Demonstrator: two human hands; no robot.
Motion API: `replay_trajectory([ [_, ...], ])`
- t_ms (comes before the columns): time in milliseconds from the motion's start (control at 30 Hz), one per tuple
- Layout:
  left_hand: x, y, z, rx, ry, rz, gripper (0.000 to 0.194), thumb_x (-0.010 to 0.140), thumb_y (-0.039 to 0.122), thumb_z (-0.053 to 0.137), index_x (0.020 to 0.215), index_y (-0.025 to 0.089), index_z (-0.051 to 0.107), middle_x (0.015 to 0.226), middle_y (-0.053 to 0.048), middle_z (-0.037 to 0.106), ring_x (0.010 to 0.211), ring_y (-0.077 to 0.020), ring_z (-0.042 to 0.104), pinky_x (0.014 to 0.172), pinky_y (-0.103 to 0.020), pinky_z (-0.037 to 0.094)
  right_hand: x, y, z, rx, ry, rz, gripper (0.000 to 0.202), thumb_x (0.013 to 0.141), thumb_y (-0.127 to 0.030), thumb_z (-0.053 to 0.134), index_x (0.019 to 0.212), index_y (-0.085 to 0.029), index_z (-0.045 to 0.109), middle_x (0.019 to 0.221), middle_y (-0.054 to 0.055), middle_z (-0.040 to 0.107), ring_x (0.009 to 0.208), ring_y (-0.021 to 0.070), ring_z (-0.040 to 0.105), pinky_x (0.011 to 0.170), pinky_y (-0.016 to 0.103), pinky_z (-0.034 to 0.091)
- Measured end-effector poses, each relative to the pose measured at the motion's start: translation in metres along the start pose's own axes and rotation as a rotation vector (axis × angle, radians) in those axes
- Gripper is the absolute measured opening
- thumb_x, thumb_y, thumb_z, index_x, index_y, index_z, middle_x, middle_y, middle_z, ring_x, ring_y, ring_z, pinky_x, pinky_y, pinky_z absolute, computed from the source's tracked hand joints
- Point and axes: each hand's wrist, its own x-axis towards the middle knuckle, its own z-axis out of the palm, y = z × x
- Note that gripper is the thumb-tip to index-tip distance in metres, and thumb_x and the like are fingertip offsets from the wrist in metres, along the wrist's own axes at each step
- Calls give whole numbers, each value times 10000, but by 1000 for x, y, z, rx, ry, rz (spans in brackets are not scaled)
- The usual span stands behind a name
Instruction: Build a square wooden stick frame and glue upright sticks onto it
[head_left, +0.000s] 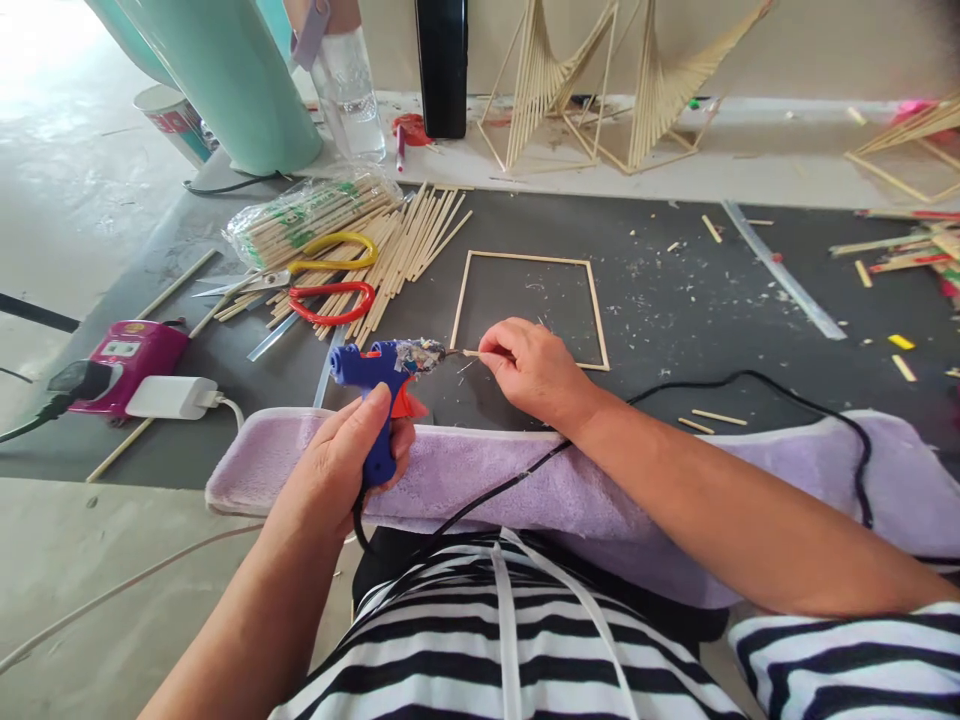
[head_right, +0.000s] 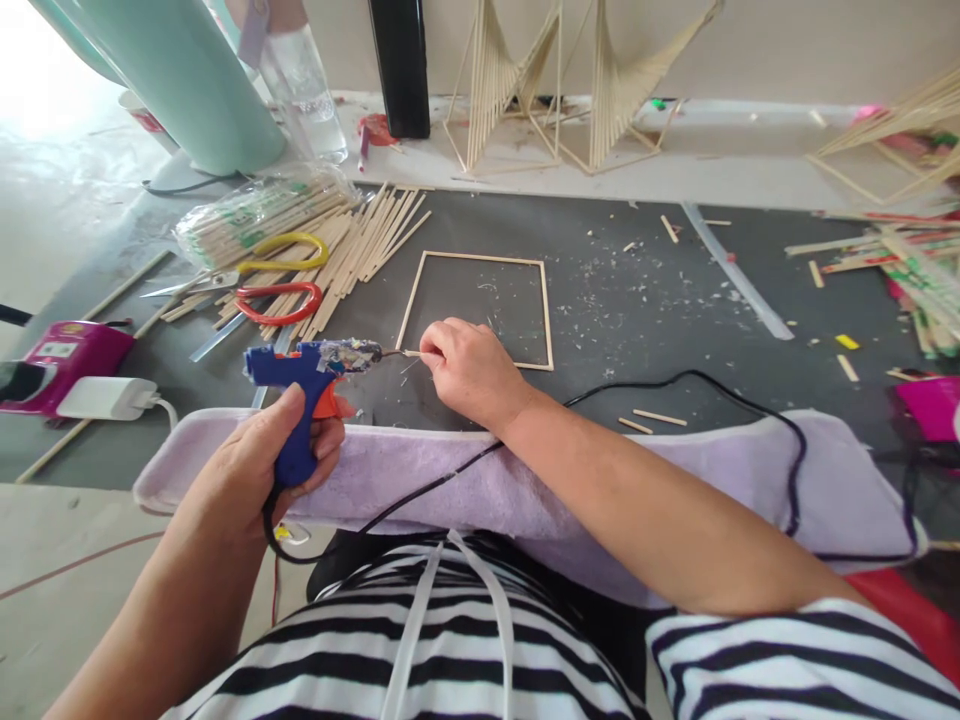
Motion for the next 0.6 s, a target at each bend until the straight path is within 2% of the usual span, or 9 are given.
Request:
replay_trajectory([
  [200,3,-1,-6,-7,-32,34,485,863,631,612,973,160,639,600,39,489,405,-69,428,376,-199,239,1,3,2,21,18,-5,116,871,-126,577,784,-200,600,833,47,651,781,187,568,742,309,391],
  [367,-2,-2,-2,33,-60,87,457,838,608,642,938,162,653,598,28,498,404,-77,428,365,-199,229,2,3,3,16,19,-20,129,872,-122,574,773,-201,597,821,46,651,787,190,576,741,307,391],
  [600,-6,-2,15,89,62,119,415,847,567,635,933,161,647,604,41,491,384,-61,405,356,-188,207,2,3,2,35,6,-16,114,867,-125,584,778,-197,588,822,45,634,778,180,568,737,295,399],
])
